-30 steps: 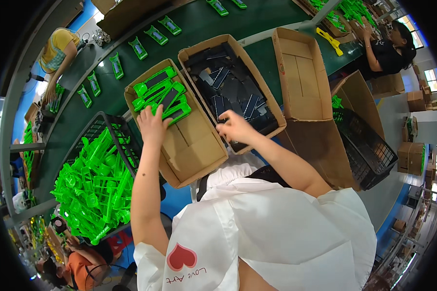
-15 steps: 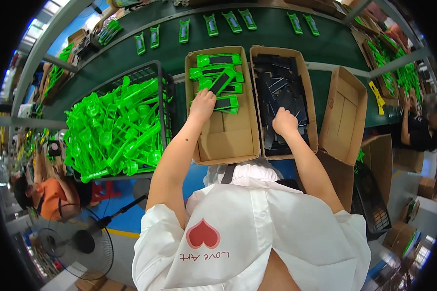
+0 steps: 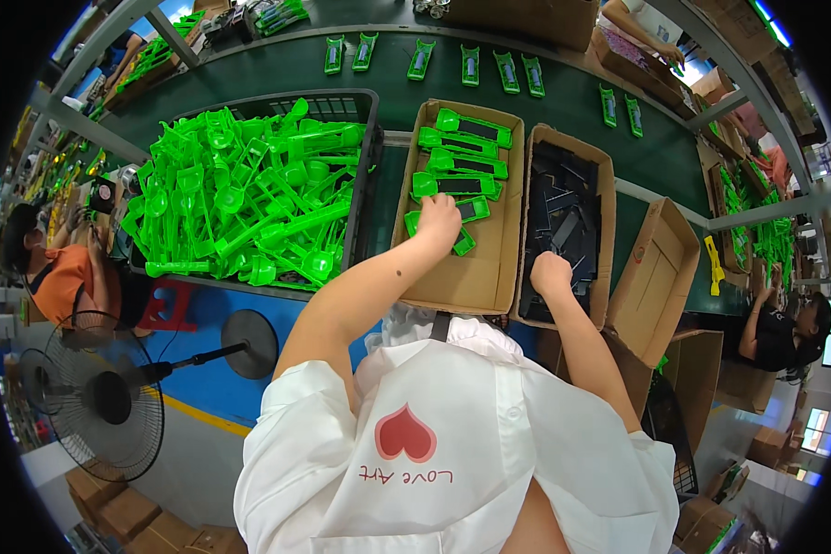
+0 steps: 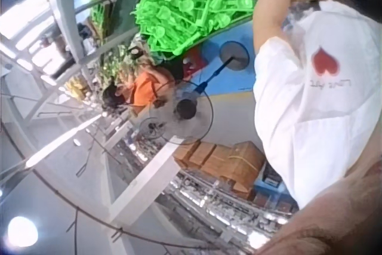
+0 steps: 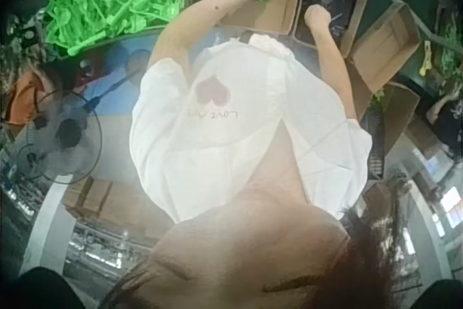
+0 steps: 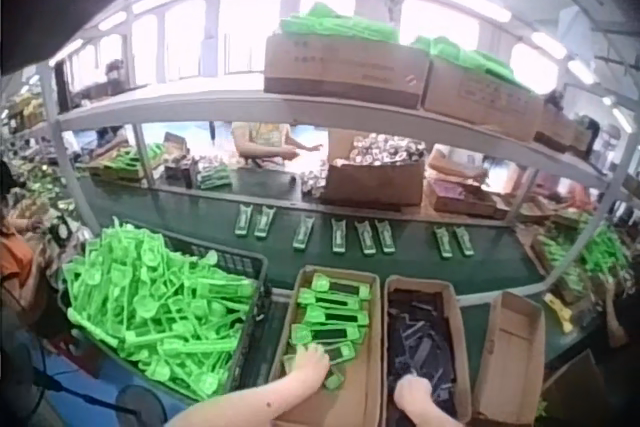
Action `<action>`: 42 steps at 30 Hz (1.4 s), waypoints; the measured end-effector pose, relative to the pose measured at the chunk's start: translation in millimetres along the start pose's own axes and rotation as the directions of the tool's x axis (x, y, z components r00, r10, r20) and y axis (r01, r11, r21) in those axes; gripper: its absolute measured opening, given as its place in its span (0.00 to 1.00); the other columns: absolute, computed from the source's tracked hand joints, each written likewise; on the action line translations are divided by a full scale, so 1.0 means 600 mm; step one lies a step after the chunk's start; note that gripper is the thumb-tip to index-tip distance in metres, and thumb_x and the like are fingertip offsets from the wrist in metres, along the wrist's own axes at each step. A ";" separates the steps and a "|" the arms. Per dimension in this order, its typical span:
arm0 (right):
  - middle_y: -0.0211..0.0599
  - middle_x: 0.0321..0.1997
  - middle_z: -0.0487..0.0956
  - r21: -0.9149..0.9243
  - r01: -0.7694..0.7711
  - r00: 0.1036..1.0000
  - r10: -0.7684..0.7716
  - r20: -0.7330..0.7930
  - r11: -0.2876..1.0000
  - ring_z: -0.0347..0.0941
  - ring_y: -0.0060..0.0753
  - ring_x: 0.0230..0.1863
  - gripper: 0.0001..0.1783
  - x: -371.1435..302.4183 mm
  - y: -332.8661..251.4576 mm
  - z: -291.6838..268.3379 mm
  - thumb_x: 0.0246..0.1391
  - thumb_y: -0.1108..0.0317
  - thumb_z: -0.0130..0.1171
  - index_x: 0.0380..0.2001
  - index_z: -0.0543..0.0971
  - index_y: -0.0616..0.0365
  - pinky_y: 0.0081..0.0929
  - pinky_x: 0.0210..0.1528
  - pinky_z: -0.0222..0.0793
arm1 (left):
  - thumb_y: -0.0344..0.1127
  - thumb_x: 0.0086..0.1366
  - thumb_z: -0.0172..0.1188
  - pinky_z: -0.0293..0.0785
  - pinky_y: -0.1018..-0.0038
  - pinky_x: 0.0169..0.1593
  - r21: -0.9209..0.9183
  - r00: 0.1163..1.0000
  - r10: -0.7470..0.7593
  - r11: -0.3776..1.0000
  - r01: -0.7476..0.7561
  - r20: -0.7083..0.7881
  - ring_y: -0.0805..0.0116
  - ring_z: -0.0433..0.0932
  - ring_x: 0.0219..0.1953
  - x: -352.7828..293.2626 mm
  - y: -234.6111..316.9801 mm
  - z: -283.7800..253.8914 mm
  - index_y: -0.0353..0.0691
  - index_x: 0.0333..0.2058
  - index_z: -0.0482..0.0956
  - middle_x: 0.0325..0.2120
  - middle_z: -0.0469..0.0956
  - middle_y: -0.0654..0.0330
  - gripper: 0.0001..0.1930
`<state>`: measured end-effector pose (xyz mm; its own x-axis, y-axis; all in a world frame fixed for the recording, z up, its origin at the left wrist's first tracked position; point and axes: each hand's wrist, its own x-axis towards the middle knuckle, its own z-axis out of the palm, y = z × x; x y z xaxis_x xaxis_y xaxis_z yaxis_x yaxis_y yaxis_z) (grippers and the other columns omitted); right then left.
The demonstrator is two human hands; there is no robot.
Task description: The person places a box of assembled flashlight bodies onto an overhead shelf. The person then fits solar panels into plastic flashlight casings by hand and places the assembled components into a cardboard box on the assembly table.
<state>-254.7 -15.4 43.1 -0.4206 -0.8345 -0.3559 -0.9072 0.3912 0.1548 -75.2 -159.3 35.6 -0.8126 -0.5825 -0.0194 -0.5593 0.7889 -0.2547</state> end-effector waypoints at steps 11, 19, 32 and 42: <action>0.47 0.30 0.76 -0.081 -0.050 0.999 0.048 -0.023 0.996 0.75 0.41 0.30 0.10 0.015 -0.002 0.016 0.41 0.70 0.50 0.26 0.76 0.64 0.30 0.30 0.71 | 0.34 0.49 0.50 0.54 0.59 0.53 -0.027 0.880 0.038 0.998 -0.058 -0.473 0.59 0.60 0.48 0.035 -0.043 0.031 0.38 0.40 0.66 0.43 0.64 0.54 0.18; 0.48 0.29 0.76 -0.048 -0.042 0.999 0.042 0.015 0.998 0.74 0.43 0.32 0.10 0.007 -0.012 -0.002 0.42 0.71 0.48 0.24 0.76 0.65 0.31 0.32 0.71 | 0.31 0.48 0.48 0.57 0.61 0.50 -0.267 0.755 -0.252 0.958 0.107 -0.606 0.59 0.64 0.44 0.051 -0.009 0.045 0.41 0.31 0.71 0.36 0.67 0.57 0.09; 0.51 0.28 0.76 0.039 -0.105 0.994 0.106 -0.018 0.994 0.75 0.44 0.31 0.11 0.007 0.001 0.001 0.43 0.70 0.46 0.26 0.72 0.69 0.31 0.32 0.71 | 0.42 0.48 0.58 0.58 0.56 0.49 -0.250 0.627 -0.758 0.581 0.774 0.178 0.50 0.58 0.50 -0.273 -0.284 -0.044 0.37 0.35 0.71 0.44 0.64 0.49 0.18; 0.27 0.25 0.74 0.963 -0.040 0.999 0.003 0.040 0.266 0.68 0.18 0.21 0.17 -0.014 0.036 -0.118 0.53 0.58 0.44 0.38 0.74 0.57 0.13 0.22 0.62 | 0.36 0.53 0.57 0.69 0.74 0.26 -0.895 0.366 -0.929 0.203 0.397 -0.049 0.62 0.74 0.27 -0.284 -0.301 -0.102 0.32 0.34 0.70 0.27 0.74 0.54 0.14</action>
<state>-271.7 -27.5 114.8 -0.4222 -0.8172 -0.3923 -0.2148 0.5106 -0.8325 154.2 -190.4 144.3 0.2146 -0.9367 0.2768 -0.5831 0.1044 0.8056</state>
